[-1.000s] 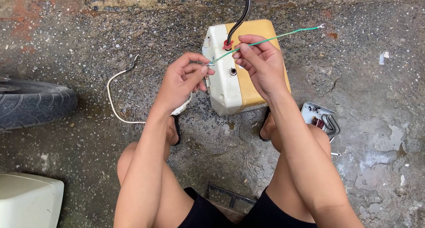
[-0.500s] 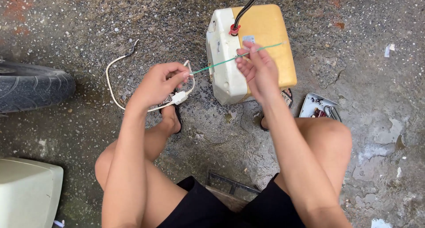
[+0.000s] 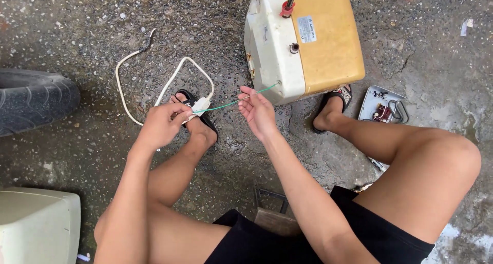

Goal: Disassembling a small electric water heater to inspect or repair internal components using a screwdriver and pliers.

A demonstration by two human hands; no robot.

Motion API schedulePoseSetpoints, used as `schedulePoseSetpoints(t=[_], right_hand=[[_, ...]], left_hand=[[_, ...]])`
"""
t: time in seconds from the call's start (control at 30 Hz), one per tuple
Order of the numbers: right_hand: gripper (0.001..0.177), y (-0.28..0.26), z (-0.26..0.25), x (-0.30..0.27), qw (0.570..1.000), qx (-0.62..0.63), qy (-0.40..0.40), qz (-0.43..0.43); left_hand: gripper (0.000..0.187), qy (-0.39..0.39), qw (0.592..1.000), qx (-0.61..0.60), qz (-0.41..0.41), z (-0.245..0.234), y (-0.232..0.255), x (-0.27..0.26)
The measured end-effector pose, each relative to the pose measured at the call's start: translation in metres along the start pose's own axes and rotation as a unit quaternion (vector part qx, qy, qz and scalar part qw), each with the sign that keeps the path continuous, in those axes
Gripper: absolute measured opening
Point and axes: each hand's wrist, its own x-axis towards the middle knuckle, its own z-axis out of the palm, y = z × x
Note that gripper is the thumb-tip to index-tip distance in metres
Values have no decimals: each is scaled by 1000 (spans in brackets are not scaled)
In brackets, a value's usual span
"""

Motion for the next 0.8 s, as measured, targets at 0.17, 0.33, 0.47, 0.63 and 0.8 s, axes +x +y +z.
schedulePoseSetpoints(t=[0.17,0.33,0.47,0.63,0.8], right_hand=[[33,6,-2,5,999,-1,33,-18],[32,5,2,7,995,12,71,-68],[32,-1,-10,16,992,17,98,-75],[32,-10,-12,17,989,7,117,-85],[32,-8,-2,16,985,13,132,-111]], left_hand=[[11,16,999,14,39,-4,8,9],[10,31,998,33,54,5,6,28],[10,29,997,40,66,11,21,39],[12,19,994,63,82,23,26,49],[11,16,996,54,71,22,27,51]])
